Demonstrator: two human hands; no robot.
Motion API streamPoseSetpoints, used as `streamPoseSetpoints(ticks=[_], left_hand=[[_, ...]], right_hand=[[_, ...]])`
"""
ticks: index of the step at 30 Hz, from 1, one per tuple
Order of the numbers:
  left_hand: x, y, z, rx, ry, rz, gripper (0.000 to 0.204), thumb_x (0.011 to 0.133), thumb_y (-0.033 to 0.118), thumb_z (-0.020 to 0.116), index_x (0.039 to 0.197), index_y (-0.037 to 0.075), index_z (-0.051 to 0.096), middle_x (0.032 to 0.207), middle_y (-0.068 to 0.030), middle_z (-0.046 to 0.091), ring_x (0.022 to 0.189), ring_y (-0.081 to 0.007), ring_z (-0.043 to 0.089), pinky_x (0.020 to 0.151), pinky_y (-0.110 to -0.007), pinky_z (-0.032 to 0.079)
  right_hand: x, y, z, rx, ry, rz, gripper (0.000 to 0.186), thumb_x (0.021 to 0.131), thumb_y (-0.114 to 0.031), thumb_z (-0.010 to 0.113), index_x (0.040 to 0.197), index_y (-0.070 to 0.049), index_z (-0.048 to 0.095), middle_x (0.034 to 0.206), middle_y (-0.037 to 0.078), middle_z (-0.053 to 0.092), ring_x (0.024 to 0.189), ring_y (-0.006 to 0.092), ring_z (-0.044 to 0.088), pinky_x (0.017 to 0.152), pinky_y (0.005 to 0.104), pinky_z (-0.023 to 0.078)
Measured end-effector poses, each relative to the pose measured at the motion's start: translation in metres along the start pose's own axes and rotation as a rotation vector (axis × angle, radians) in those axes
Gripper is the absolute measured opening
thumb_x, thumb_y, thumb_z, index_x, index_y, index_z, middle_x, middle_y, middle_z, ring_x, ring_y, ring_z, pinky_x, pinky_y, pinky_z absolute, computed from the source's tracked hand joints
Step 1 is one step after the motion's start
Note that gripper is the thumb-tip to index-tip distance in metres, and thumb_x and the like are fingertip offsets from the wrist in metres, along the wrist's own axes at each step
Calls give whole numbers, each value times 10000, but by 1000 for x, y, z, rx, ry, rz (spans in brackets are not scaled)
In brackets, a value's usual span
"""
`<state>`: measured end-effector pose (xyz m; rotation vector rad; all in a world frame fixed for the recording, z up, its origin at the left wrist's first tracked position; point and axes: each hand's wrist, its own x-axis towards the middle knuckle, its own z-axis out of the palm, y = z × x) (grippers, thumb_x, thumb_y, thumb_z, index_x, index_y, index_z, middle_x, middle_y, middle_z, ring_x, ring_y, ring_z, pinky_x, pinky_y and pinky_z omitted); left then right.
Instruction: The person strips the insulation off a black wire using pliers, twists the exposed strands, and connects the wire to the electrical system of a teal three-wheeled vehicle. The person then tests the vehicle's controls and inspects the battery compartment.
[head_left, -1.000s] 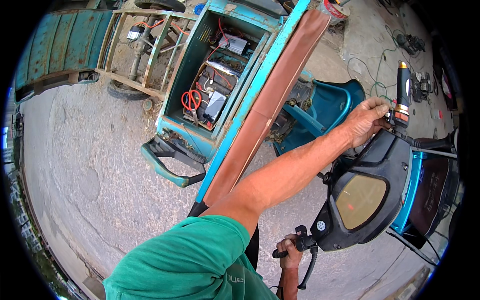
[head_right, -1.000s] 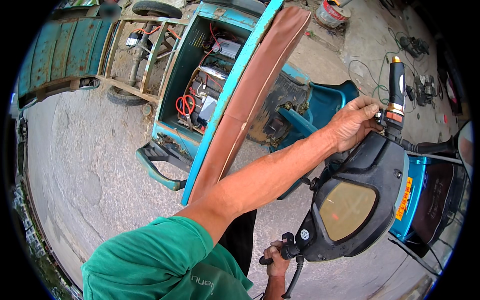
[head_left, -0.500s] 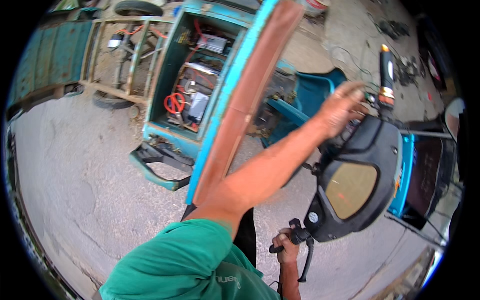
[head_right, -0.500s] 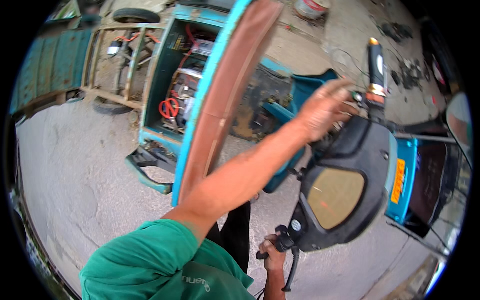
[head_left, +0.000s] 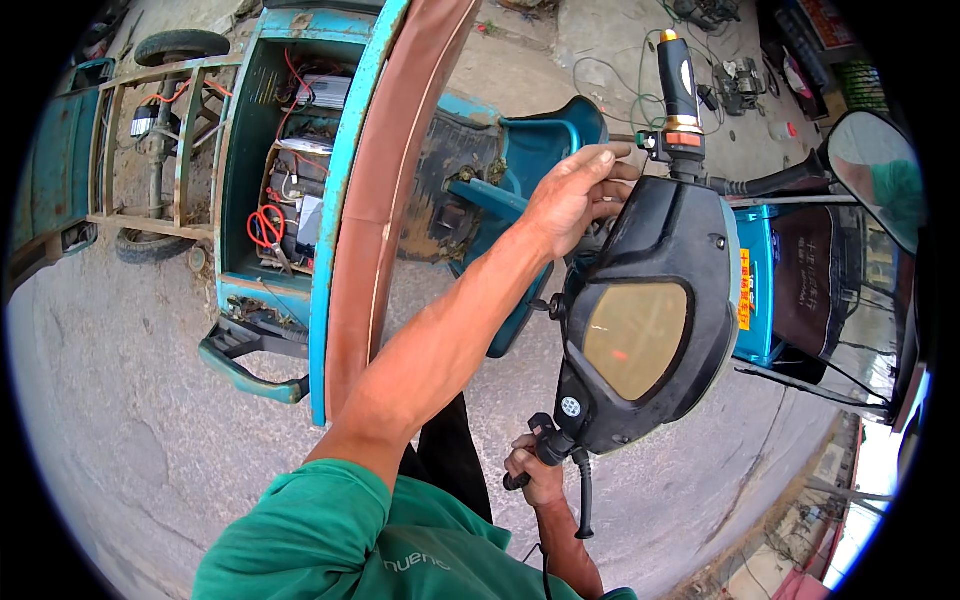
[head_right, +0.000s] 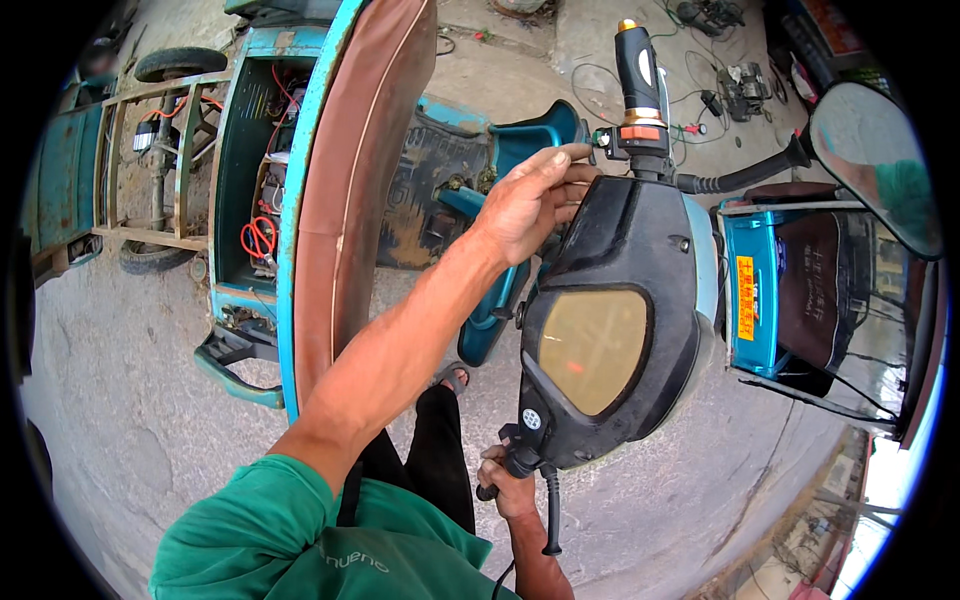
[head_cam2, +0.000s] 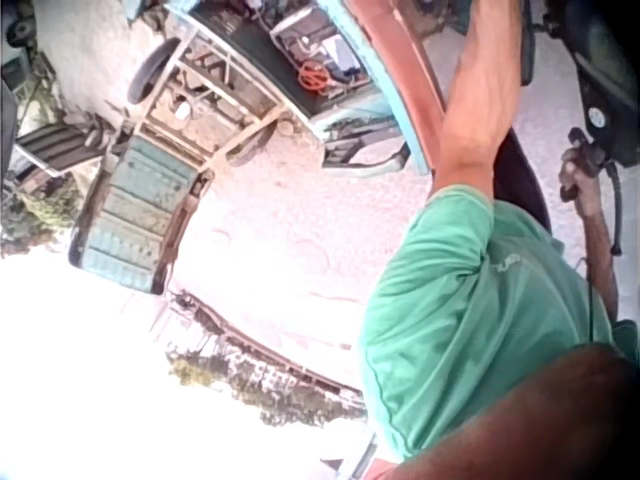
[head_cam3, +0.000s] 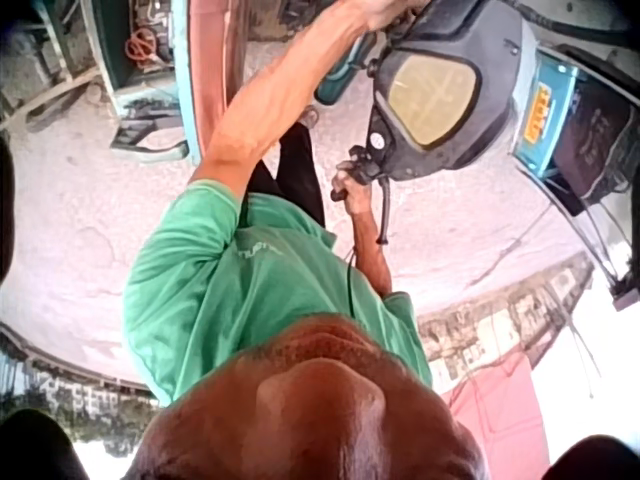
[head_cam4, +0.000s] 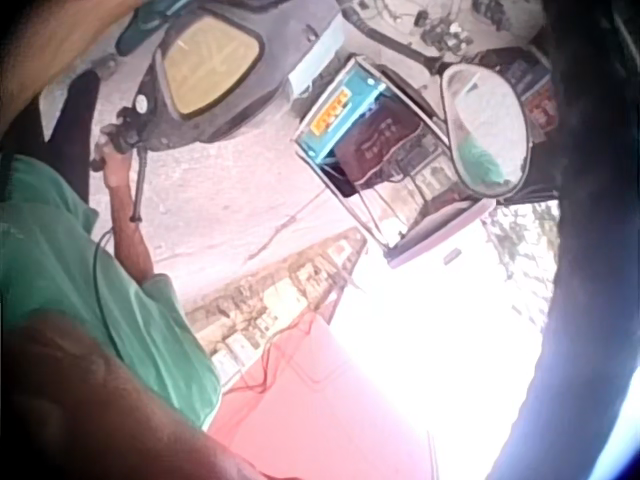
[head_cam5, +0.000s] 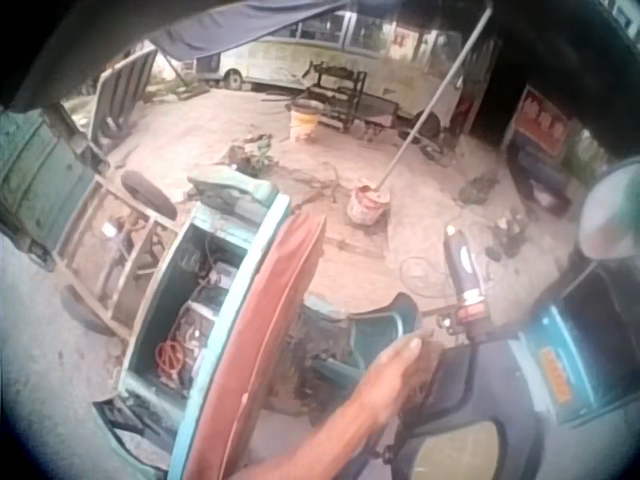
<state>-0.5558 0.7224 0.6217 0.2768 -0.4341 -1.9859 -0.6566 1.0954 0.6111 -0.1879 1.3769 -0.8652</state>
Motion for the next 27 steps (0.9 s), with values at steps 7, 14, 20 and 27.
streamPoseSetpoints(ticks=[7, 14, 20, 27], left_hand=[[28, 2, 17, -105, -10, 8, 345, 1004, 260, 509, 1276, 48, 531, 1069, -80, 640, 974, -180, 604, 881, -371, 491], [38, -1, 22, -307, -84, -47, 264, 1006, 261, 501, 1173, 71, 576, 1064, -91, 666, 983, -207, 605, 924, -376, 493], [39, -13, 15, -340, -123, -30, 250, 976, 273, 557, 1105, 65, 610, 1036, -106, 658, 968, -220, 603, 907, -398, 495], [37, -9, 15, -339, -113, -28, 228, 989, 269, 539, 1071, 63, 594, 1005, -100, 642, 951, -220, 600, 889, -403, 510]], right_hand=[[1, 3, -2, 23, 25, -19, 201, 787, -49, 647, 969, -15, 569, 689, 29, 489, 514, 136, 434, 491, 286, 353], [1, 0, 9, 20, 87, -49, 203, 790, -61, 650, 968, -7, 567, 684, 30, 482, 517, 129, 425, 495, 293, 358], [-1, 2, 2, -27, 48, -50, 197, 790, -92, 655, 946, -5, 572, 603, -6, 418, 506, 118, 390, 530, 291, 376], [0, 3, 2, -16, 3, -51, 164, 809, -94, 643, 940, -22, 575, 623, -10, 421, 516, 104, 388, 537, 290, 392]])
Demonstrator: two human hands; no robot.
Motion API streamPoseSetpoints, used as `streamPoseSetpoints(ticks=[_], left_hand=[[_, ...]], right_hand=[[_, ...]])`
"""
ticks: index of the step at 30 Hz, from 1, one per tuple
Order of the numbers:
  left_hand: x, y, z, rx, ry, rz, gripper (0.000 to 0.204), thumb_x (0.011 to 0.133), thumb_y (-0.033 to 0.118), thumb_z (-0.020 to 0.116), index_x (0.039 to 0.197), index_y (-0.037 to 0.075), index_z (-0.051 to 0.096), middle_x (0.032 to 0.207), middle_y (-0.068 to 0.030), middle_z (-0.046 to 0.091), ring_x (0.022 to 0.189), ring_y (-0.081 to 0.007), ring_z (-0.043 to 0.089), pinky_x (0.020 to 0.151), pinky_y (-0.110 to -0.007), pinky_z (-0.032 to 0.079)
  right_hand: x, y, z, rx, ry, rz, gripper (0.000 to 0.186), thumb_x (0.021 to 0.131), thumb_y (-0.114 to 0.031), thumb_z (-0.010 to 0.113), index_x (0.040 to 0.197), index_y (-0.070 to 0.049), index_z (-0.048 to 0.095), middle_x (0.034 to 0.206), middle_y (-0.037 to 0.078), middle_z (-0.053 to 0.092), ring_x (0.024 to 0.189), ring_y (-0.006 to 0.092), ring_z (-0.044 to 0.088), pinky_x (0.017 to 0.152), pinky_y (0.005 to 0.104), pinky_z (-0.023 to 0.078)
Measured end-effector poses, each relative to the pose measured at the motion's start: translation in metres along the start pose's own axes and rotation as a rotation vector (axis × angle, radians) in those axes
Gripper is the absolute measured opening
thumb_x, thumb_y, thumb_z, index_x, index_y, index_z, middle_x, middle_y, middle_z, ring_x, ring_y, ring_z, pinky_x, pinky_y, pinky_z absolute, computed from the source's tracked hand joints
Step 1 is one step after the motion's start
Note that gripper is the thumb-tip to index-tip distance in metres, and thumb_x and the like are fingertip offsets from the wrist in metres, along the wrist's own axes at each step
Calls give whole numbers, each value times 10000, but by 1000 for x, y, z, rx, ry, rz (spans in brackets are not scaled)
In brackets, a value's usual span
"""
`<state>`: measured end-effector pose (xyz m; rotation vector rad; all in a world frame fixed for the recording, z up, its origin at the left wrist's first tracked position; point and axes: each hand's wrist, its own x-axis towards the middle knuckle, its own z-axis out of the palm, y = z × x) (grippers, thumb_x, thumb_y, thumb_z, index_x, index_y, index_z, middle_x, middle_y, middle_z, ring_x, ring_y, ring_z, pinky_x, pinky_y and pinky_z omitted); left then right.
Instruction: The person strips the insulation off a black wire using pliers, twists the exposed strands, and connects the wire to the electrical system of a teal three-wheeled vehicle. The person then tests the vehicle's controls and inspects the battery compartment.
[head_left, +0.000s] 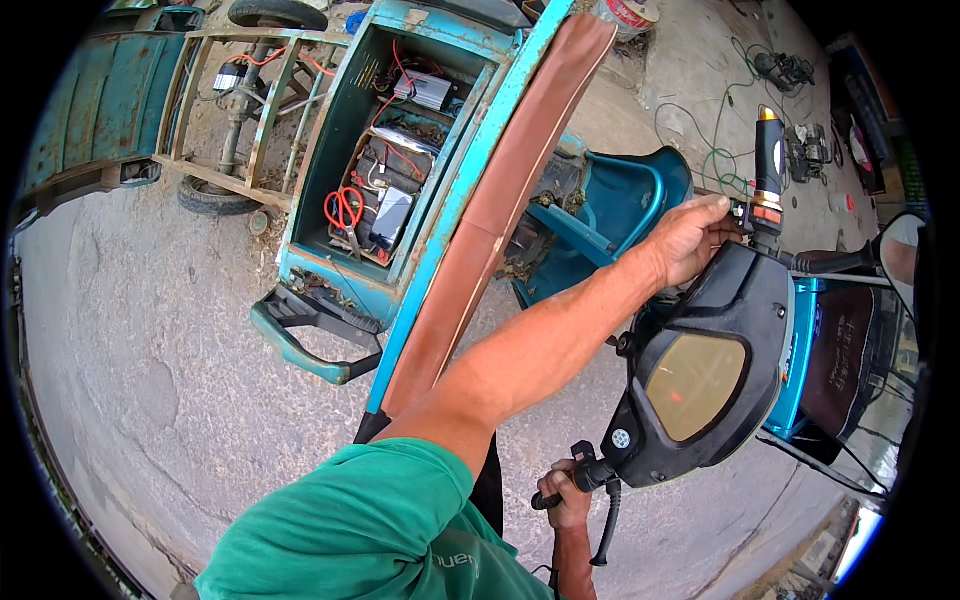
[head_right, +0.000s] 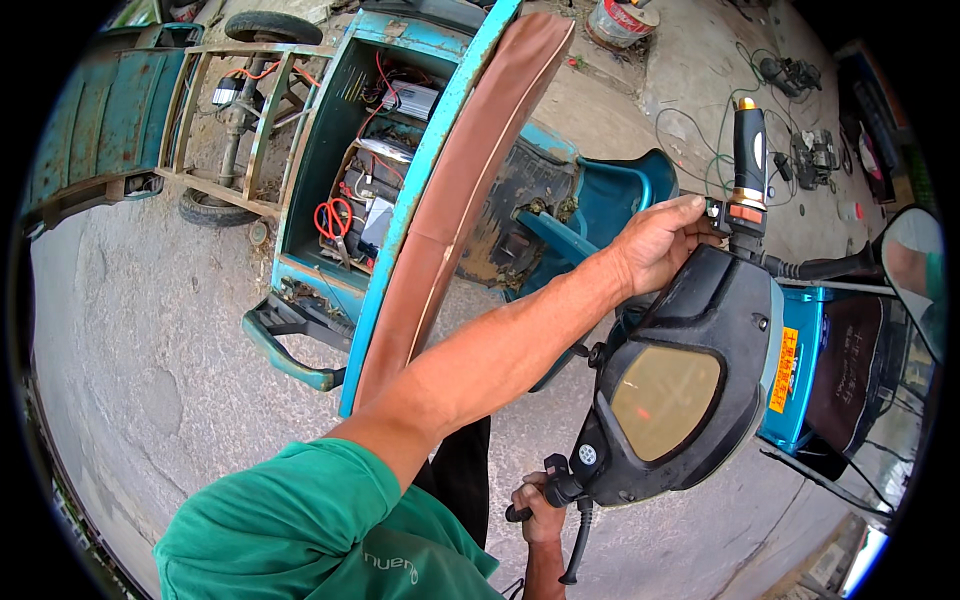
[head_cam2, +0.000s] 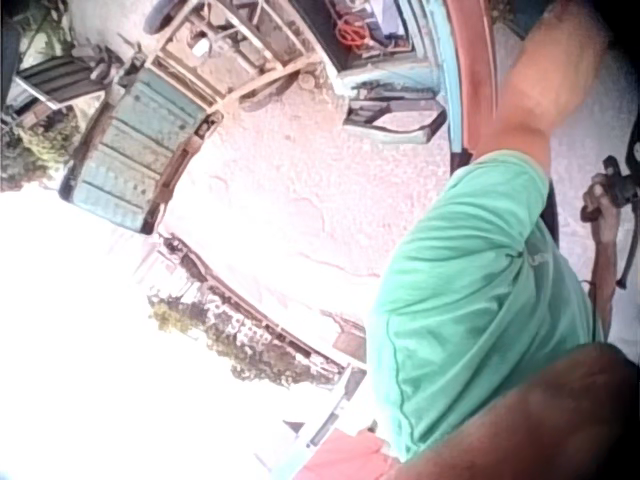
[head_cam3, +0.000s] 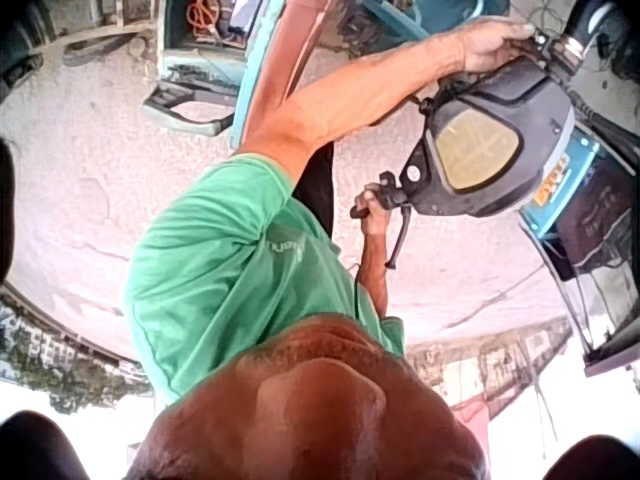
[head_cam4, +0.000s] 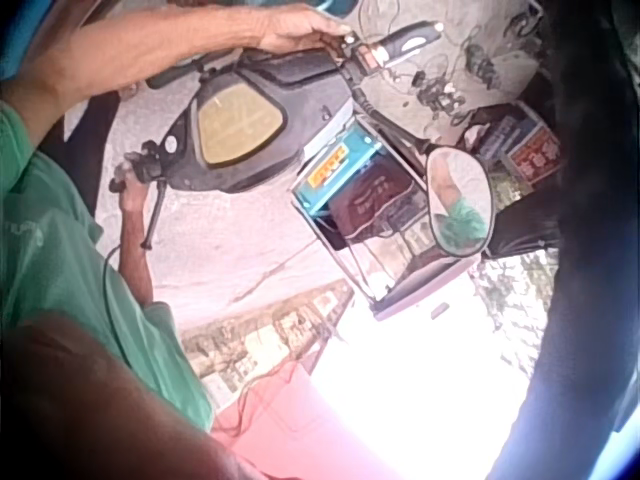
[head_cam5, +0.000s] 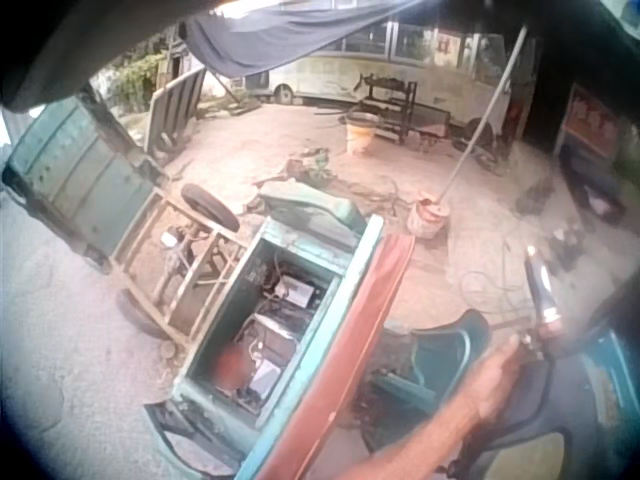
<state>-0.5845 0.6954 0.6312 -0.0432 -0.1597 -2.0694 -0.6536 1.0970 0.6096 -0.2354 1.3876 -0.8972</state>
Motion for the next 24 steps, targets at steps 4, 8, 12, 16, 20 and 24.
streamPoseSetpoints(ticks=[4, 8, 12, 16, 20, 24], left_hand=[[5, -3, -3, 0, 6, 6, 222, 986, 264, 545, 1061, 63, 601, 1005, -102, 654, 945, -225, 609, 883, -402, 512], [6, -4, -6, 22, 11, 47, 229, 975, 257, 569, 1066, 50, 605, 1012, -93, 669, 937, -212, 620, 899, -367, 498], [7, -5, -3, 53, 13, 39, 216, 984, 242, 557, 1070, 48, 601, 1034, -94, 670, 947, -207, 620, 907, -362, 494], [5, -1, -5, 47, 28, 24, 218, 1000, 266, 534, 1039, 59, 589, 1042, -122, 666, 993, -224, 618, 901, -389, 536], [4, -1, -3, 41, 63, -12, 284, 1010, 325, 504, 1062, 61, 593, 1053, -127, 669, 998, -236, 625, 909, -398, 530], [1, 2, -5, 15, 81, -84, 399, 1017, 376, 465, 1209, 41, 565, 1076, -126, 675, 1011, -233, 631, 923, -397, 521]], right_hand=[[0, 0, 2, 24, 18, -20, 166, 809, -86, 639, 947, -16, 578, 613, -13, 406, 509, 103, 381, 528, 282, 373], [4, 11, -15, 95, -46, 15, 226, 808, -36, 650, 1012, -8, 559, 704, 29, 487, 538, 125, 448, 515, 293, 397], [7, 20, -38, 116, -91, 58, 364, 815, -6, 651, 1142, -66, 501, 866, 55, 562, 593, 149, 504, 525, 303, 409], [5, 9, -20, 113, -49, 28, 328, 809, 7, 638, 1105, -58, 511, 849, 52, 556, 602, 151, 506, 534, 303, 406], [1, -6, -6, 103, -60, 46, 340, 796, 4, 645, 1101, -71, 515, 842, 55, 562, 596, 149, 496, 533, 297, 388], [11, -1, -24, 183, -287, 80, 328, 753, -102, 718, 1051, -81, 581, 680, 22, 477, 549, 142, 436, 548, 311, 342]])
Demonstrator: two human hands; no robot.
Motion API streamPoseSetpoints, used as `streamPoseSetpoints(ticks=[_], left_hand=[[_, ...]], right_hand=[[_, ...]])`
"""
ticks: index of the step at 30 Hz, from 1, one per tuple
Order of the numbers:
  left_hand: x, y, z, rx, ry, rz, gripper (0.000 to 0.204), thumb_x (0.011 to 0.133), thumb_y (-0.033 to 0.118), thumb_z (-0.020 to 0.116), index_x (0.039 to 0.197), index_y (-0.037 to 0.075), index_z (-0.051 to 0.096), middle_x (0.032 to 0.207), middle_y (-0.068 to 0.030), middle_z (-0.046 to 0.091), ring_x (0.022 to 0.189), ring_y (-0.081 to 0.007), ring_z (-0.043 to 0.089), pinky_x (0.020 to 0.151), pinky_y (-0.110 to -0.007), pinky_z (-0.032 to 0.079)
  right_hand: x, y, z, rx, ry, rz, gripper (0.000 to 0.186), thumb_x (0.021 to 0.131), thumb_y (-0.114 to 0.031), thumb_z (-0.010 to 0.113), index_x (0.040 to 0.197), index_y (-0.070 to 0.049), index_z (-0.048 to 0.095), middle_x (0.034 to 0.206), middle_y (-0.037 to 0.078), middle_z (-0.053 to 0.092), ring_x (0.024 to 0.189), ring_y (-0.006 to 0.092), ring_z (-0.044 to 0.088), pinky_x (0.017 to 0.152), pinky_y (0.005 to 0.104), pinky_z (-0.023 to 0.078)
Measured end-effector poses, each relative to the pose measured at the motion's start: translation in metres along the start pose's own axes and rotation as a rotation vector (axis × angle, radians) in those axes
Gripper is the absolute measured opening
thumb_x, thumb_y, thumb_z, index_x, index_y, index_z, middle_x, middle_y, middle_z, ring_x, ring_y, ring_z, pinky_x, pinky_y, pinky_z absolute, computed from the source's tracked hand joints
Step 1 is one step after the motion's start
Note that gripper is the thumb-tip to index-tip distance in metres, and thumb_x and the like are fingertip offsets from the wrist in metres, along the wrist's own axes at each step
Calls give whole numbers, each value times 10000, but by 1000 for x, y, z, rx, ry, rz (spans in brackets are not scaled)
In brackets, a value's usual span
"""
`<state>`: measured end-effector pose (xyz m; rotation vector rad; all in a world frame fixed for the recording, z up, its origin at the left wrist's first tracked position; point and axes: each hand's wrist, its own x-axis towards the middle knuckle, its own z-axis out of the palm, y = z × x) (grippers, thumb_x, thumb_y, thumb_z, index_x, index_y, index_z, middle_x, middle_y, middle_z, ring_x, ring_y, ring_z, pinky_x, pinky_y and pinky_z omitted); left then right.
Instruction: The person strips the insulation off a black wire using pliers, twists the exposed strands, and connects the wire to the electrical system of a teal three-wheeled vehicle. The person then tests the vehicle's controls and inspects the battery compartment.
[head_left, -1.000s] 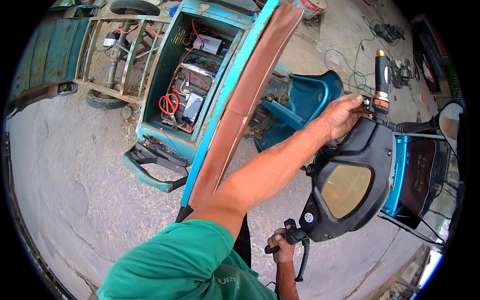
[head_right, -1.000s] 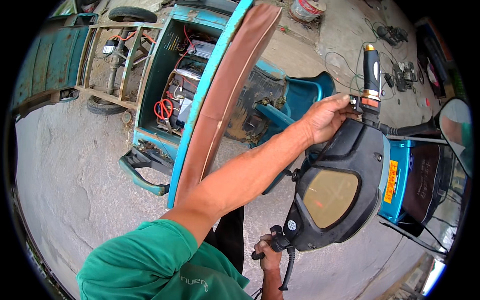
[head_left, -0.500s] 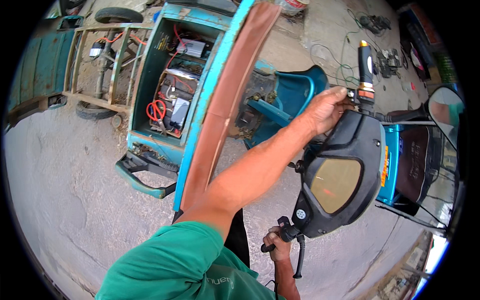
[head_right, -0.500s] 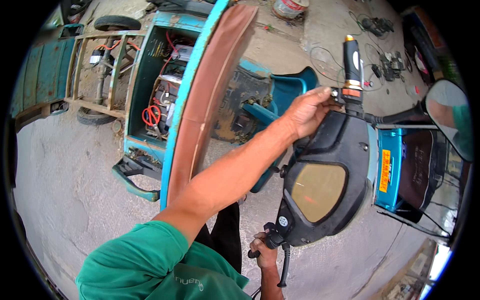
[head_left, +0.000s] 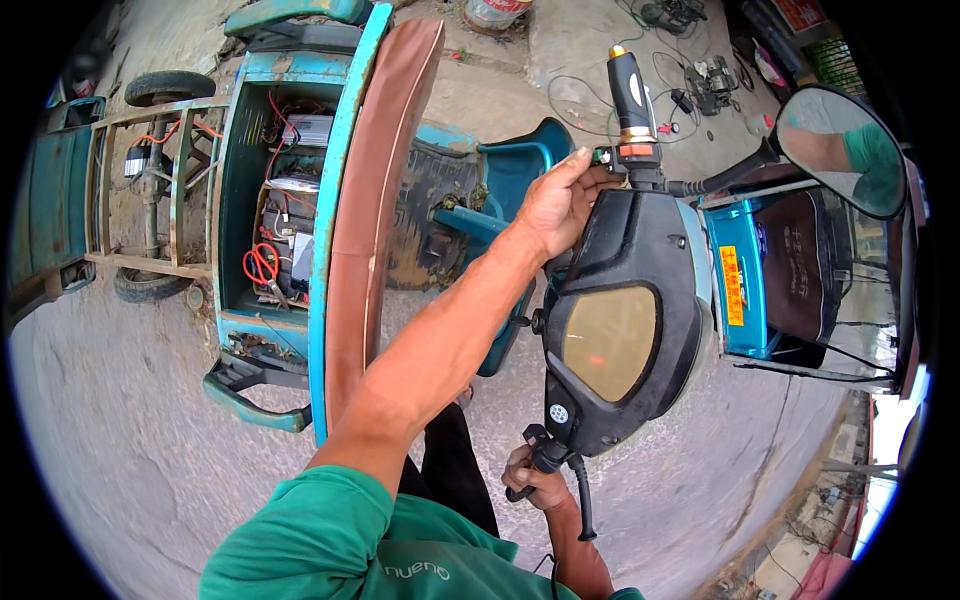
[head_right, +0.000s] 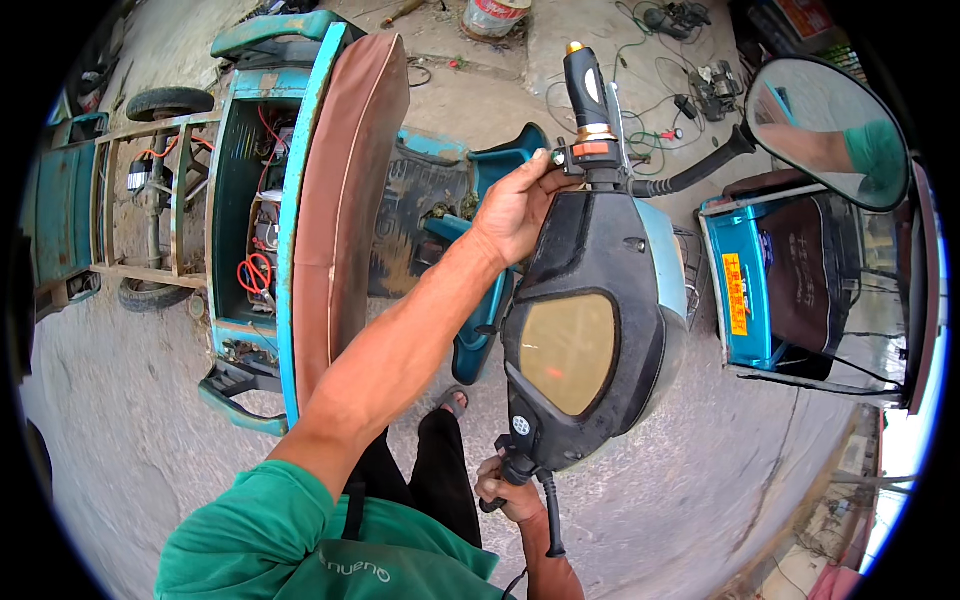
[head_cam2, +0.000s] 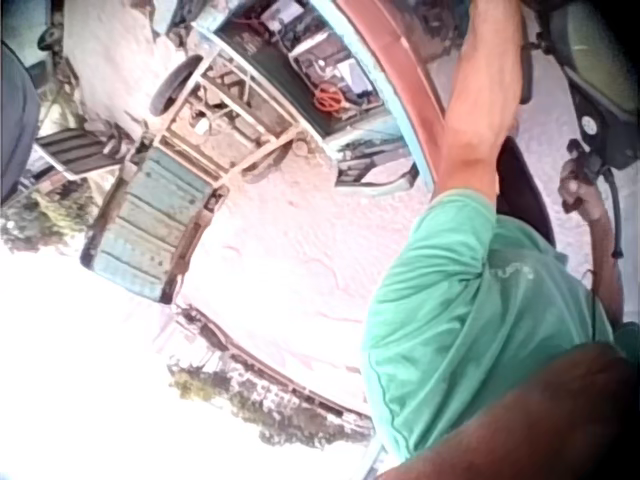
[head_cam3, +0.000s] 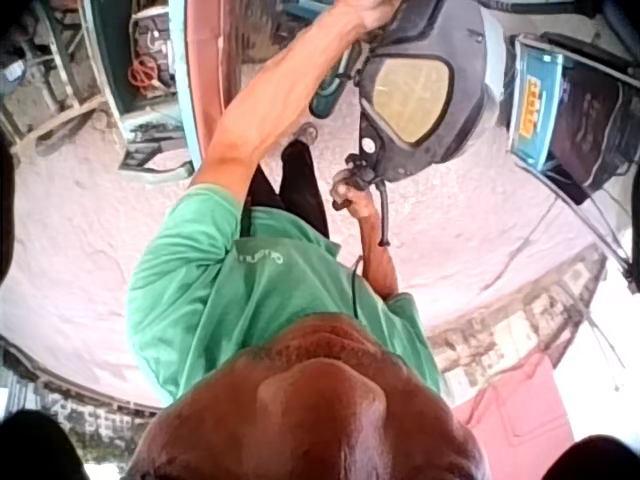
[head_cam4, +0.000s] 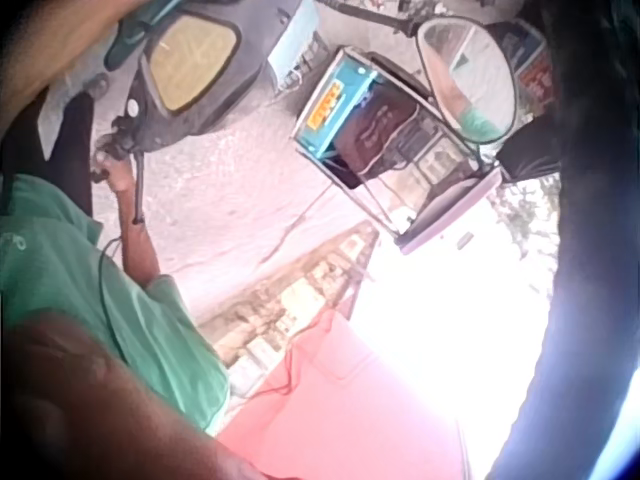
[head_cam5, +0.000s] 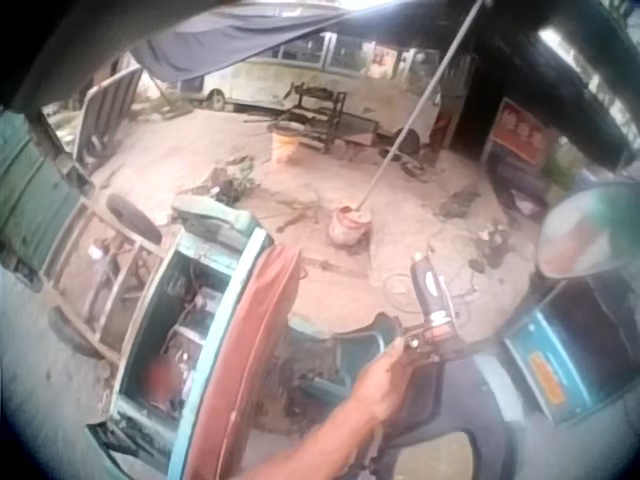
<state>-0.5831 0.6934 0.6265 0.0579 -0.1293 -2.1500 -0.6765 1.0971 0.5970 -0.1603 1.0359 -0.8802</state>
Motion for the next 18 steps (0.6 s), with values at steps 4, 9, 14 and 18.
streamPoseSetpoints(ticks=[4, 9, 14, 18], left_hand=[[-17, 7, 6, 102, 76, 46, 348, 995, 348, 526, 1188, 59, 547, 1013, -110, 653, 960, -217, 610, 863, -368, 497], [-64, 15, -2, 311, 237, 185, 406, 1009, 334, 501, 1281, 35, 532, 1025, -89, 663, 933, -198, 616, 850, -377, 497], [-115, 12, -18, 310, 376, 296, 350, 996, 308, 535, 1241, 60, 565, 997, -81, 672, 880, -195, 630, 809, -377, 526], [-151, -3, -12, 345, 404, 302, 336, 994, 296, 543, 1232, 60, 573, 980, -74, 673, 865, -195, 632, 794, -371, 531]], right_hand=[[9, -3, -5, 76, -249, 60, 376, 707, -211, 771, 1037, -89, 638, 579, -9, 393, 537, 137, 390, 582, 314, 299], [1, 7, -8, 36, -99, -89, 446, 757, -133, 744, 1161, -73, 564, 791, 41, 529, 639, 159, 509, 630, 337, 409], [-16, 0, 9, -300, 188, -131, 326, 851, -90, 705, 1138, -19, 568, 942, 57, 633, 767, 160, 635, 711, 318, 507], [-16, -2, 4, -387, 151, -122, 238, 867, -100, 682, 1065, 1, 598, 832, 50, 628, 734, 146, 627, 689, 301, 495]])
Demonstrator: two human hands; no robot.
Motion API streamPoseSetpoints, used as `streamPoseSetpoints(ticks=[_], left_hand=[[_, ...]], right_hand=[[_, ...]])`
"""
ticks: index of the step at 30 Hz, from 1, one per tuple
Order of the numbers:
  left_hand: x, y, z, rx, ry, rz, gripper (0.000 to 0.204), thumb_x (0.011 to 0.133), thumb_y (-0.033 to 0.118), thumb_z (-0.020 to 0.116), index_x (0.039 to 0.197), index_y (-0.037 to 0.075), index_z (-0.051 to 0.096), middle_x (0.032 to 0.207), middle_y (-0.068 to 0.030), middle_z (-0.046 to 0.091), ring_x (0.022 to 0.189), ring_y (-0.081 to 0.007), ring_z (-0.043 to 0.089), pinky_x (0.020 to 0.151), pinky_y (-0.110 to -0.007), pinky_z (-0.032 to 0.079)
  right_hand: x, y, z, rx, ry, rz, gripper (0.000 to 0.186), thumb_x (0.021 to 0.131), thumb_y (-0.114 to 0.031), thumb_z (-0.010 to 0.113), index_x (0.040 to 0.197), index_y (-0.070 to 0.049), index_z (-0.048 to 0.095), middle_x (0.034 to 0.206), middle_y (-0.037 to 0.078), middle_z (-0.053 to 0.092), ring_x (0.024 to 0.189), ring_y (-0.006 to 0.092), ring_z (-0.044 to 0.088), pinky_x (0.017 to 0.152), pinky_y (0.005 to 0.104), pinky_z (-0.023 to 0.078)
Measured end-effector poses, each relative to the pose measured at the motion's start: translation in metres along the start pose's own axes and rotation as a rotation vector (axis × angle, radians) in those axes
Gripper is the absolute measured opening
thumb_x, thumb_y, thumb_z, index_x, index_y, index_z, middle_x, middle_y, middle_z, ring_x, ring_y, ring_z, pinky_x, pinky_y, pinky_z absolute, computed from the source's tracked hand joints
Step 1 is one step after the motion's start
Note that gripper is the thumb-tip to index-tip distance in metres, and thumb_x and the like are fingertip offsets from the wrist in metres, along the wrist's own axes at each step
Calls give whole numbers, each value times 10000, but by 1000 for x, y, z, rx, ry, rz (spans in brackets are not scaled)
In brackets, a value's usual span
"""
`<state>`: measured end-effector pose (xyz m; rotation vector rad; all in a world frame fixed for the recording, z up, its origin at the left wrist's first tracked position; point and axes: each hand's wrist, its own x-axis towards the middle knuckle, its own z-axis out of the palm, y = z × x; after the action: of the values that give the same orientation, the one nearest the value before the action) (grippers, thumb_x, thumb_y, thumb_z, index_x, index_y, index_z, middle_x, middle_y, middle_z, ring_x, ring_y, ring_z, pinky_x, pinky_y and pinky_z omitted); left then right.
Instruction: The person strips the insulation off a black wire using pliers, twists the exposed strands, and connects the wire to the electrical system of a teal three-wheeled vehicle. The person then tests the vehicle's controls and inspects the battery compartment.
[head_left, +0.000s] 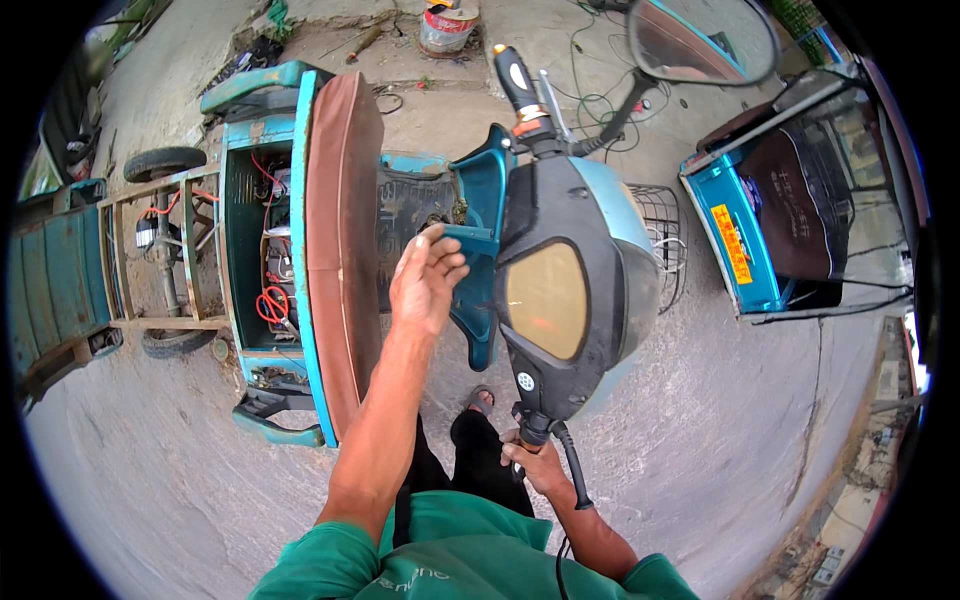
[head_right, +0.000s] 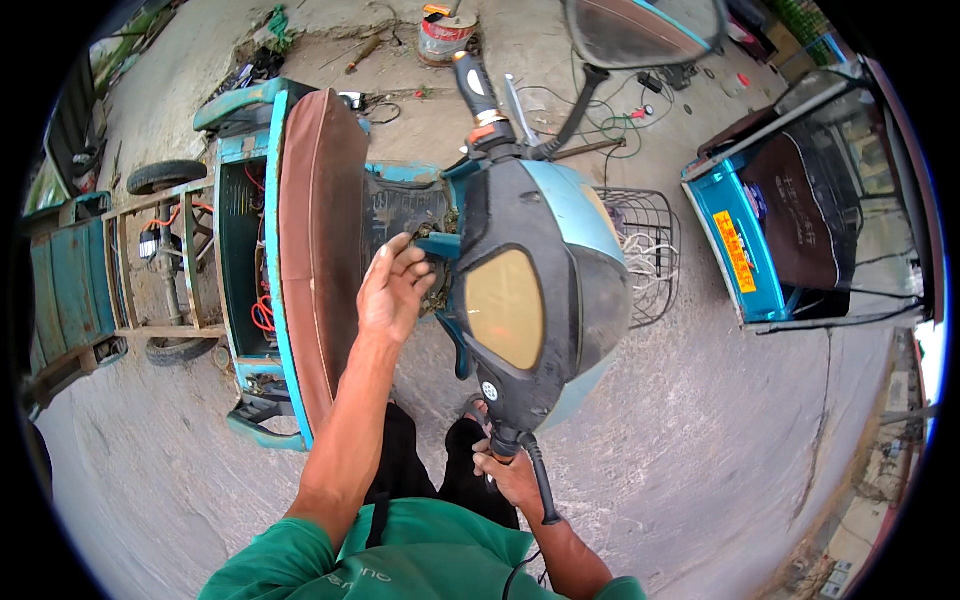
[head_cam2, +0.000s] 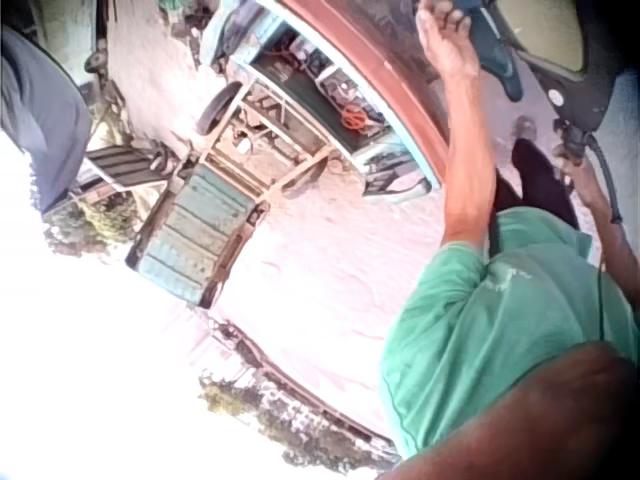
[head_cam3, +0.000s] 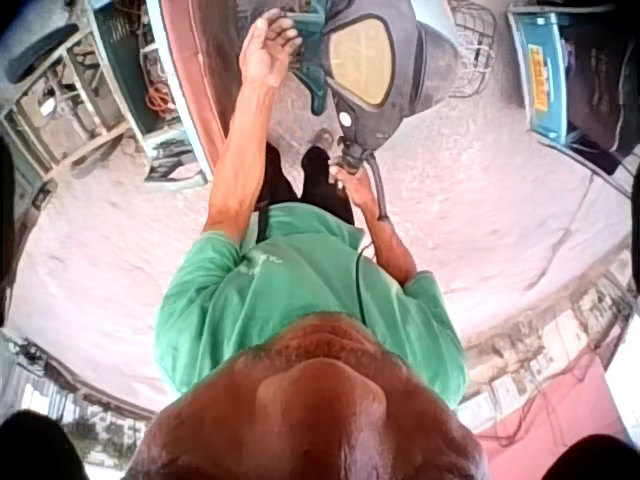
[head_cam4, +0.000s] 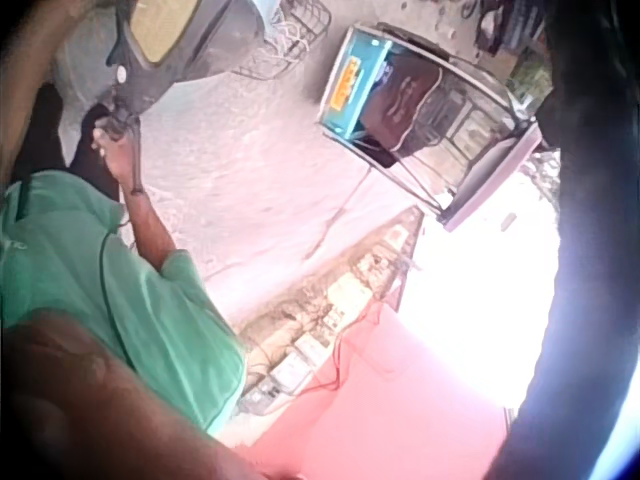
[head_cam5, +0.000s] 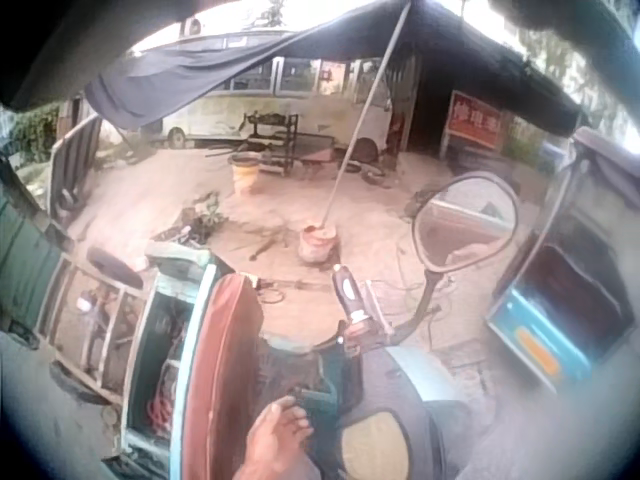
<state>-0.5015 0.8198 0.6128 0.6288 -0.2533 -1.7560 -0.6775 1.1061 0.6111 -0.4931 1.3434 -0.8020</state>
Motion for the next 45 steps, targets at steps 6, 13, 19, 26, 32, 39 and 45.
streamPoseSetpoints(ticks=[6, 13, 19, 26, 32, 39, 45], left_hand=[[-87, 9, -18, 252, 37, 20, 368, 994, 309, 541, 1238, 33, 555, 986, -73, 662, 854, -173, 622, 774, -345, 532], [-184, 3, -40, 426, 186, -41, 318, 989, 263, 540, 1202, 28, 563, 959, -71, 658, 833, -167, 626, 751, -323, 528], [-237, -1, -62, 586, 283, -116, 271, 990, 206, 530, 1178, 14, 572, 929, -80, 661, 802, -161, 629, 751, -310, 523], [-276, 26, -93, 720, 293, -65, 266, 975, 174, 555, 1159, -11, 609, 925, -90, 663, 768, -148, 623, 714, -287, 526], [-304, 51, -135, 741, 338, -122, 263, 981, 193, 555, 1156, 4, 605, 923, -80, 661, 771, -142, 620, 711, -280, 521], [-307, 44, -152, 785, 279, -248, 265, 978, 192, 551, 1163, 10, 601, 920, -73, 660, 771, -139, 616, 708, -272, 513], [-304, 28, -156, 940, 267, -353, 281, 953, 201, 559, 1144, 4, 615, 918, -78, 660, 747, -153, 616, 694, -290, 505]], right_hand=[[6, -5, -8, -6, -164, -59, 195, 880, -107, 689, 1017, 3, 605, 831, 57, 628, 742, 144, 629, 699, 312, 512], [5, 6, -13, -19, -202, -87, 228, 858, -168, 726, 988, -22, 610, 814, 45, 637, 721, 138, 621, 677, 318, 508], [1, 1, -23, -26, -197, -136, 152, 839, -82, 703, 949, -24, 614, 835, 37, 636, 645, 121, 601, 620, 292, 498], [-8, -43, -63, -337, -279, 5, 164, 821, -132, 666, 920, -4, 640, 748, 73, 640, 681, 165, 618, 660, 329, 487], [-16, -48, -49, -368, -183, 42, 154, 839, -135, 673, 914, -6, 636, 727, 59, 612, 659, 167, 588, 642, 333, 464], [-13, -22, -17, -235, -67, -26, 194, 826, -184, 710, 908, -34, 619, 699, 35, 592, 660, 152, 575, 656, 315, 447], [-20, 15, -52, -218, -97, -64, 331, 827, -272, 748, 1010, -30, 615, 846, 48, 638, 792, 154, 598, 726, 326, 479]])
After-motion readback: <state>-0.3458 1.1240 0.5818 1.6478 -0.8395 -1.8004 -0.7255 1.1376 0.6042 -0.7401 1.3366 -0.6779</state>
